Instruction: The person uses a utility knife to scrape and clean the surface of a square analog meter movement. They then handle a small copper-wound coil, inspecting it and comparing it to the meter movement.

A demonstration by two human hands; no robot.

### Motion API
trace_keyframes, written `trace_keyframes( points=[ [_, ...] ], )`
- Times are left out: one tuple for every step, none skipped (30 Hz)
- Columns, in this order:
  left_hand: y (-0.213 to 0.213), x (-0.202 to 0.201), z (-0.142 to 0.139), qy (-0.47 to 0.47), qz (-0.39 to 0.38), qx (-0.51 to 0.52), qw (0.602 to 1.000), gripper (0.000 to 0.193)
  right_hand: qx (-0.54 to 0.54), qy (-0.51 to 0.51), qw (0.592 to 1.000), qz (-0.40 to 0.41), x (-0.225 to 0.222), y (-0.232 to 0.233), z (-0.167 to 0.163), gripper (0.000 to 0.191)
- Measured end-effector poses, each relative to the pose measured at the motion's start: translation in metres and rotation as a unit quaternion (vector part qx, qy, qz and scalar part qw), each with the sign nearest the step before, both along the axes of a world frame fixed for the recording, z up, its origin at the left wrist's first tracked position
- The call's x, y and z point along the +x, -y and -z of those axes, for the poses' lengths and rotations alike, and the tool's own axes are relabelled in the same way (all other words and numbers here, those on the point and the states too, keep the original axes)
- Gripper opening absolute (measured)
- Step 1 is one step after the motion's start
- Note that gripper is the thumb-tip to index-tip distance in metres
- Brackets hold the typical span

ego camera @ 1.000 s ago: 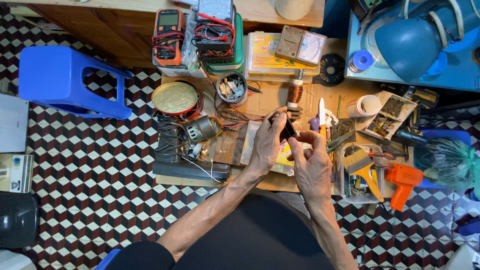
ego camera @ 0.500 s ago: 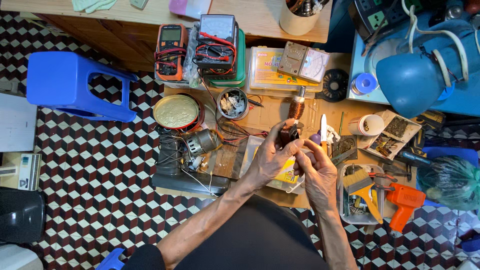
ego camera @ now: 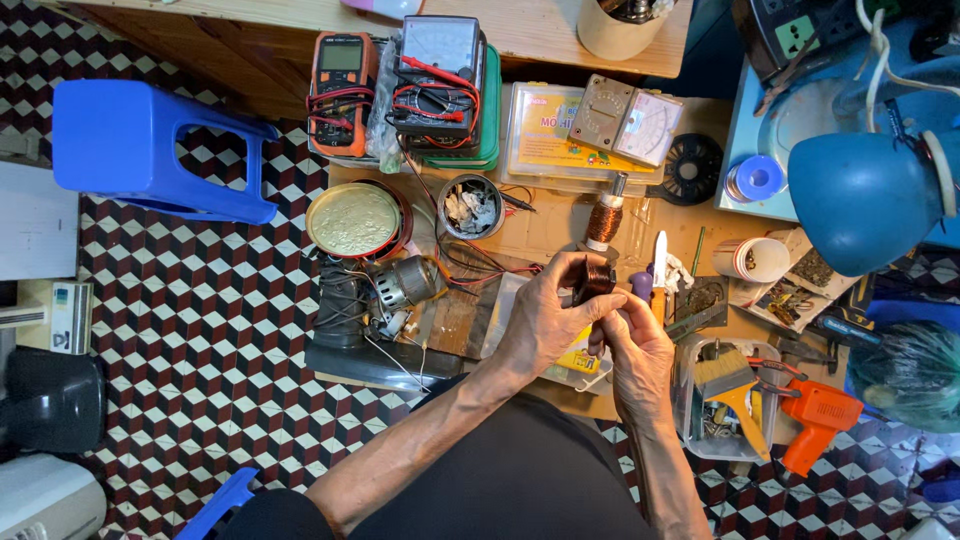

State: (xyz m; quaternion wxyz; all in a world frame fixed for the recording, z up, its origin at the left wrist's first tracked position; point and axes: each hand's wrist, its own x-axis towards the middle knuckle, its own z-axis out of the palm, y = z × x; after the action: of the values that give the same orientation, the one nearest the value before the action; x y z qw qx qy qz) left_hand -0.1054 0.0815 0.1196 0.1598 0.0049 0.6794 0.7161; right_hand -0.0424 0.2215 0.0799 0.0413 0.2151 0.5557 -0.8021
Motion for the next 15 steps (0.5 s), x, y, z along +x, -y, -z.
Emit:
trace_keyframes(
  points=[
    [0.0, -0.001, 0.0, -0.001, -0.004, -0.002, 1.0, 0.047, -0.009, -0.002, 1.0, 0.0, 0.0, 0.0, 0.002, 0.034],
    [0.0, -0.002, 0.0, -0.011, 0.001, -0.027, 1.0, 0.047, -0.018, -0.004, 1.0, 0.0, -0.001, 0.0, 0.004, 0.033],
    [0.0, -0.003, 0.0, -0.021, 0.006, -0.052, 0.998, 0.047, -0.024, 0.0, 1.0, -0.004, -0.001, -0.001, 0.006, 0.033],
    [0.001, -0.004, 0.0, -0.03, 0.012, -0.077, 0.996, 0.047, -0.031, 0.005, 0.999, -0.006, -0.001, -0.002, 0.007, 0.032],
    [0.0, -0.004, 0.001, -0.028, 0.01, -0.077, 0.997, 0.048, -0.037, 0.009, 0.999, -0.009, -0.001, -0.004, 0.008, 0.031],
    [0.0, -0.005, 0.002, -0.027, 0.007, -0.076, 0.997, 0.048, -0.041, 0.011, 0.999, -0.011, -0.001, -0.005, 0.01, 0.031],
    [0.0, -0.005, 0.002, -0.026, 0.005, -0.075, 0.997, 0.049, -0.045, 0.013, 0.999, -0.014, -0.001, -0.006, 0.01, 0.03],
    [-0.001, -0.005, 0.004, -0.029, 0.011, -0.068, 0.997, 0.048, -0.05, 0.016, 0.998, -0.015, 0.0, -0.008, 0.011, 0.03],
    [-0.001, -0.005, 0.005, -0.033, 0.017, -0.061, 0.997, 0.048, -0.047, 0.017, 0.999, -0.013, 0.0, -0.009, 0.012, 0.031],
    [-0.001, -0.005, 0.006, -0.036, 0.024, -0.055, 0.998, 0.047, -0.045, 0.019, 0.999, -0.01, 0.0, -0.011, 0.013, 0.032],
    [-0.001, -0.005, 0.008, -0.017, 0.031, -0.031, 0.999, 0.047, -0.042, 0.02, 0.999, -0.006, 0.001, -0.012, 0.014, 0.033],
    [-0.002, -0.004, 0.009, 0.003, 0.038, -0.007, 0.999, 0.046, -0.039, 0.022, 0.999, 0.0, 0.001, -0.014, 0.016, 0.034],
    [-0.002, -0.004, 0.01, 0.022, 0.047, 0.016, 0.999, 0.045, -0.037, 0.025, 0.999, 0.007, 0.002, -0.015, 0.017, 0.035],
    [-0.001, -0.003, 0.012, 0.022, 0.061, 0.033, 0.997, 0.045, -0.034, 0.028, 0.999, 0.014, 0.004, -0.016, 0.018, 0.036],
    [0.002, -0.003, 0.013, 0.022, 0.075, 0.05, 0.996, 0.045, -0.026, 0.029, 0.999, 0.015, 0.006, -0.017, 0.019, 0.035]
  ],
)
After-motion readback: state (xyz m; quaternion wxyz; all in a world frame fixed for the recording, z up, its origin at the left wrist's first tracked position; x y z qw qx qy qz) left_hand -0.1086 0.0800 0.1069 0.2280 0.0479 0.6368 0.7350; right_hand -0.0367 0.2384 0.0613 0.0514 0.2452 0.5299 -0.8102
